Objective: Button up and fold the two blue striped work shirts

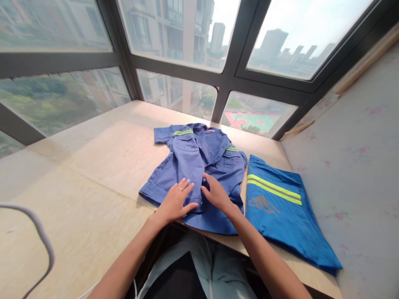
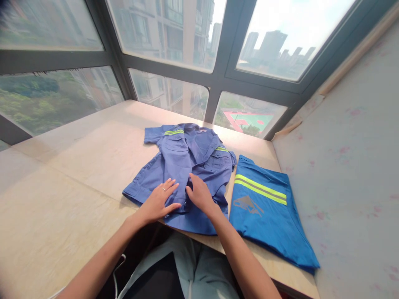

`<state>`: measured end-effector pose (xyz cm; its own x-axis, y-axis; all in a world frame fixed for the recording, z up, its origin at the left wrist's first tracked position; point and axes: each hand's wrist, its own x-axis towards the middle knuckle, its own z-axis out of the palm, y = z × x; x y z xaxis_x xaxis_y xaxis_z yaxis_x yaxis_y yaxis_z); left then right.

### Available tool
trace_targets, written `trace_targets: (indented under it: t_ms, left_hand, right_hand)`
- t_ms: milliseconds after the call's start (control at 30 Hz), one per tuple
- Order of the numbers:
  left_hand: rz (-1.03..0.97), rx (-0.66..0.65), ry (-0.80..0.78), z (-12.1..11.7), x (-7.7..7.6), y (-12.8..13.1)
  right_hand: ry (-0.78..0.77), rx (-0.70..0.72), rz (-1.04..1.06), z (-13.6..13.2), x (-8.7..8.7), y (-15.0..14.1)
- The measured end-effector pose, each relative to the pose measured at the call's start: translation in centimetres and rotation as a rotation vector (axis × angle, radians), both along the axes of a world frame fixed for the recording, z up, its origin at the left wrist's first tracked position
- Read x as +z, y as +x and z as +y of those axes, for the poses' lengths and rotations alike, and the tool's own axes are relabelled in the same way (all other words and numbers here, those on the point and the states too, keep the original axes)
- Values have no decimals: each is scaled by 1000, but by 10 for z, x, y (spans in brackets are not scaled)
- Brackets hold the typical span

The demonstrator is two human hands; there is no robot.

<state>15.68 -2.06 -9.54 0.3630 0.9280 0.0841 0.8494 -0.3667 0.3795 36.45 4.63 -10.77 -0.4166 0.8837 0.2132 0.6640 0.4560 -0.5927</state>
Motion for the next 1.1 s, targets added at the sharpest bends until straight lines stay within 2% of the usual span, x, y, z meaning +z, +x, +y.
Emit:
trace_targets:
  t_ms: [100,167,300,433,500,567,633,700,733,800,867,967,1100]
  left_hand:
    - [95,38,-21,-3,-16,-5]
    - [122,40,20,-11,-24,-14]
    - [136,19,80,-31,-30,-35]
    - [151,10,6,-43,-24,-51]
    - [154,30,-44,-42,-14,-53]
    - [162,82,-109,-35,2,-49]
    - [187,186,-192,-20,22,-38]
    - [208,306,-249,3,41,-20]
    - [181,316,-199,17,48,-10]
    - [81,256,-66,49,54,13]
    - [-13,178,42,84,50,37]
    - [-67,29,144,135,33,70]
    - [-37,-57,157,179,6,97]
  right_hand:
    - [9,-53,20,23,0,15]
    - [44,-91,-8,42,0,27]
    - [24,-190,-173,79,-3,48]
    - [-56,-290,-284,111,-2,65]
    - [-51,-339,-261,124,3,73]
    - [1,-412,-251,135,9,83]
    - [46,-502,-298,144,15,95]
    - [0,-583,-369,154,21,109]
    - [-51,-612,-393,158,23,116]
    - [-160,-639,-405,169,28,129]
    - [-233,-624,-381,182,31,138]
    - [-296,-596,-320,199,34,142]
    - [-397,-608,-184,212,38,146]
